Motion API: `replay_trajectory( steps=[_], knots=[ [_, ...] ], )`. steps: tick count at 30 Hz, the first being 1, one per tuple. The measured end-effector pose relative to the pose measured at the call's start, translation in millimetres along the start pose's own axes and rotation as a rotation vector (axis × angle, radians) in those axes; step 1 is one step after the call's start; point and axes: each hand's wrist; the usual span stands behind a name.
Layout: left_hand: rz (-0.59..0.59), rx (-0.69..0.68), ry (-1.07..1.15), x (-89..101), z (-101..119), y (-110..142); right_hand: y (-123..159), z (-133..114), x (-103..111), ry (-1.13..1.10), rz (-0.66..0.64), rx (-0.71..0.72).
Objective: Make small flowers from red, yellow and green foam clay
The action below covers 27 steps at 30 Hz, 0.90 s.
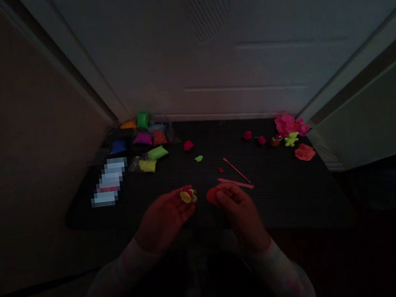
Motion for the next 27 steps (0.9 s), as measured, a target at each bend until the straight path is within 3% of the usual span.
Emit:
replay_trajectory(
  steps=[2,6,13,20,27],
  knots=[
    [-0.01,-0.032,-0.033,0.6,-0.6,0.4,-10.7,12.1,6.8,0.234,0.078,0.059],
    [-0.07,-0.071,-0.181,2.2,-2.7,0.5,-25.9,31.2,14.9,0.462,0.1,0.096],
    [-0.043,-0.102,-0.241,3.3,-2.4,-0.9,-28.1,31.6,8.5,0.753,0.074,0.192],
    [-0.001,-0.156,-0.275,8.8,-2.2,-5.9,-31.2,30.9,13.6,0.86,0.012,0.229],
    [-0.011,-0.237,-0.362,15.5,-4.9,-11.5,-32.5,29.6,11.2,0.809,0.051,0.153]
  ],
)
Point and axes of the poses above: each hand's wrist, its own y-axis away from the middle knuckle, its own x-axis out of the back of the hand, z = x × y, and after that the axes turned 8 degrees about -x, right-handed
